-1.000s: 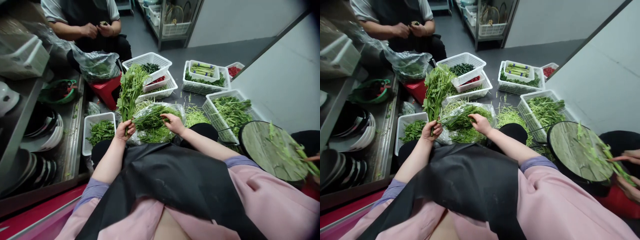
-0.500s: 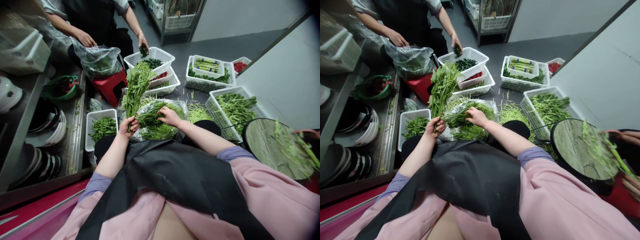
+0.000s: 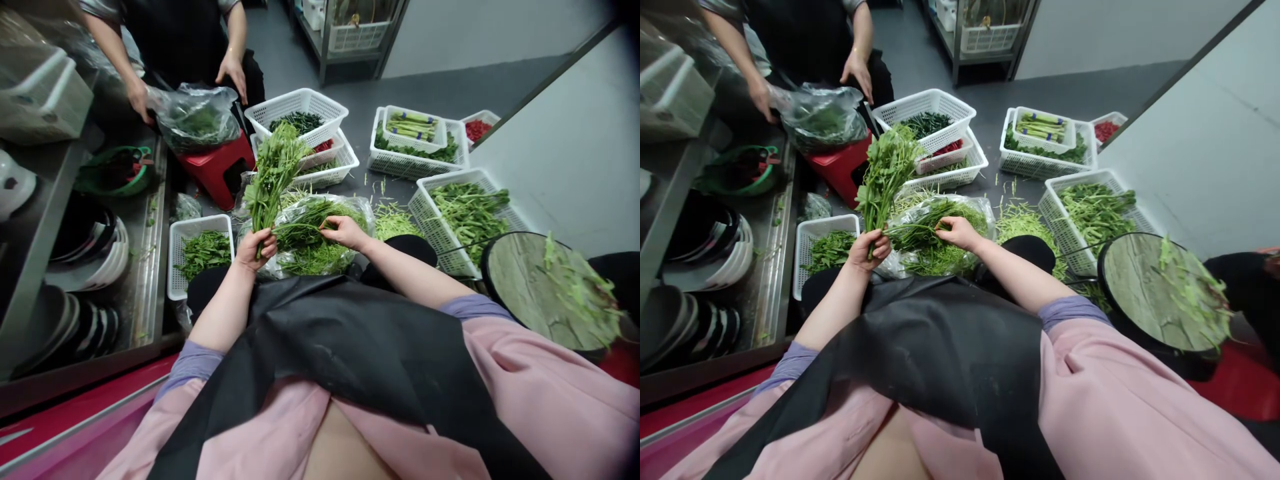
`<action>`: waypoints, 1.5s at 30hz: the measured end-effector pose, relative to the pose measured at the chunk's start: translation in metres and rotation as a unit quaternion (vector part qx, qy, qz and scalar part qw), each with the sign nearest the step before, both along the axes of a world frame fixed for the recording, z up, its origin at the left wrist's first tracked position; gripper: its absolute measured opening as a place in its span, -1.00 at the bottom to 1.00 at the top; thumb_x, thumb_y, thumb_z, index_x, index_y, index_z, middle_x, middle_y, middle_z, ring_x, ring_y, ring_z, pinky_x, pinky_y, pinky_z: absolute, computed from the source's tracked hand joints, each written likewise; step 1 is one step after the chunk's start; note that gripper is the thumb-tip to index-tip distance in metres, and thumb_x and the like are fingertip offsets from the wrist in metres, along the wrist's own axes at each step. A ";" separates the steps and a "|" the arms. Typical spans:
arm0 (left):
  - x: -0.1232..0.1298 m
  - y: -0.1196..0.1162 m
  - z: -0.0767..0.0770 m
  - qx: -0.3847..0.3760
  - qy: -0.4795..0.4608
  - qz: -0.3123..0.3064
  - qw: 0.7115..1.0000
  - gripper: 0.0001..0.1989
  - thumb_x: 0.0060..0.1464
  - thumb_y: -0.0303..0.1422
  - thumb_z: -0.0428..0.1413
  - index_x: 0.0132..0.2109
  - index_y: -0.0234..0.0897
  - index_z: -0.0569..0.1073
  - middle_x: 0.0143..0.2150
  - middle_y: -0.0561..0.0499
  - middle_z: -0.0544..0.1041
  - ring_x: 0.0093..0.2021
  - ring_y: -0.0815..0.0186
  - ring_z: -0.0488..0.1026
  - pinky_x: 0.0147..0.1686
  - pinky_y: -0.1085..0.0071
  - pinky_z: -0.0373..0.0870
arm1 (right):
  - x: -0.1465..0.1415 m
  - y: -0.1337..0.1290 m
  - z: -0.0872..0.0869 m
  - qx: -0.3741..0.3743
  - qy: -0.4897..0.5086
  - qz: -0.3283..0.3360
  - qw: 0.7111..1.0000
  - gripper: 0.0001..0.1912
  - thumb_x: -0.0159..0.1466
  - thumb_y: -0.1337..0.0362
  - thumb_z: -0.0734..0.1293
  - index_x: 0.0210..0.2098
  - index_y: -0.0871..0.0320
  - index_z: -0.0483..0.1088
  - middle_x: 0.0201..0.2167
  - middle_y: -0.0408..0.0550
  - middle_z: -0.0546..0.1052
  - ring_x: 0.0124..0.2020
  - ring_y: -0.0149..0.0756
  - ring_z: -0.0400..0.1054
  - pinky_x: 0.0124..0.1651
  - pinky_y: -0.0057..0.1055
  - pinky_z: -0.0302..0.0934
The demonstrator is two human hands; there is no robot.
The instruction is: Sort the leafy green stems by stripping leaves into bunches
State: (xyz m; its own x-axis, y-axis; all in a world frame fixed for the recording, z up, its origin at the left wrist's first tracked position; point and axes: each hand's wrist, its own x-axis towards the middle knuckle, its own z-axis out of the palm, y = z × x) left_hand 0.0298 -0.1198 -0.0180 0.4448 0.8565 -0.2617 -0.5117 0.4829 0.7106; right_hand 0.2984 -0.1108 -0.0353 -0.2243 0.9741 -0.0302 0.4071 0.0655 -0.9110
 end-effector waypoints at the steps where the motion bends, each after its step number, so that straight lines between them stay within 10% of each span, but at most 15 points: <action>1: 0.000 -0.001 0.000 0.006 0.002 -0.002 1.000 -0.86 -0.02 -0.41 0.20 -0.38 -0.33 0.36 -0.67 0.23 0.16 -0.78 0.58 0.06 -0.74 0.58 -0.01 | -0.001 -0.001 0.000 -0.018 0.015 -0.001 1.000 -0.75 0.01 0.17 0.36 -0.43 0.26 0.47 -0.54 -0.17 0.46 -0.46 -0.43 0.24 -0.33 -0.46 0.10; 14: 0.003 -0.007 0.001 0.003 0.010 -0.016 1.000 -0.75 -0.12 -0.39 0.28 -0.36 -0.31 0.34 -0.66 0.25 0.16 -0.79 0.58 0.07 -0.76 0.60 0.00 | 0.018 0.002 -0.013 -0.184 0.143 -0.274 0.933 -0.82 0.07 0.23 0.35 -0.42 0.17 0.28 -0.54 -0.21 0.38 -0.67 -0.56 -0.03 -0.64 -0.53 -0.17; 21: 0.004 -0.004 -0.001 -0.013 0.002 -0.037 0.999 -0.75 -0.05 -0.37 0.25 -0.43 -0.31 0.29 -0.66 0.24 0.16 -0.79 0.59 0.07 -0.75 0.58 -0.02 | 0.001 0.027 0.028 0.045 0.053 -0.009 0.998 -0.82 0.25 0.16 0.26 -0.34 0.15 0.36 -0.36 -0.08 0.53 -0.26 -0.33 0.35 -0.11 -0.37 0.26; 26: 0.009 -0.004 -0.005 0.003 0.034 -0.068 0.997 -0.65 -0.11 -0.33 0.30 -0.46 -0.29 0.23 -0.66 0.24 0.17 -0.78 0.59 0.08 -0.75 0.58 -0.03 | -0.025 0.020 0.041 -0.186 0.094 0.193 0.959 -0.73 0.19 0.09 0.38 -0.29 0.18 0.37 -0.51 -0.14 0.49 -0.51 -0.41 0.32 -0.31 -0.39 0.29; 34: 0.015 -0.004 -0.008 0.021 0.082 -0.077 0.993 -0.47 -0.29 -0.21 0.41 -0.40 -0.25 0.18 -0.63 0.22 0.26 -0.76 0.54 0.16 -0.75 0.59 -0.02 | -0.015 0.006 0.039 -0.334 0.135 0.207 0.910 -0.70 0.07 0.15 0.47 -0.39 0.25 0.39 -0.71 -0.33 0.20 -0.71 -0.59 -0.01 -0.63 -0.55 -0.01; 45: 0.018 -0.001 -0.012 0.026 0.067 -0.025 0.997 -0.61 -0.25 -0.33 0.36 -0.31 -0.36 0.34 -0.61 0.13 0.36 -0.69 0.46 0.30 -0.69 0.53 0.14 | -0.010 -0.020 0.054 -0.082 -0.014 0.102 0.991 -0.77 0.14 0.15 0.26 -0.48 0.20 0.38 -0.71 -0.28 0.17 -0.64 -0.51 -0.01 -0.54 -0.47 -0.10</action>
State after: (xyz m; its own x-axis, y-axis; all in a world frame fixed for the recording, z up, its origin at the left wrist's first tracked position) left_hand 0.0481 -0.1210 -0.0298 0.4509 0.8483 -0.2776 -0.3878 0.4662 0.7952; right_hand 0.2886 -0.1308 0.0189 -0.4134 0.8896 -0.1941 0.4266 0.0009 -0.9044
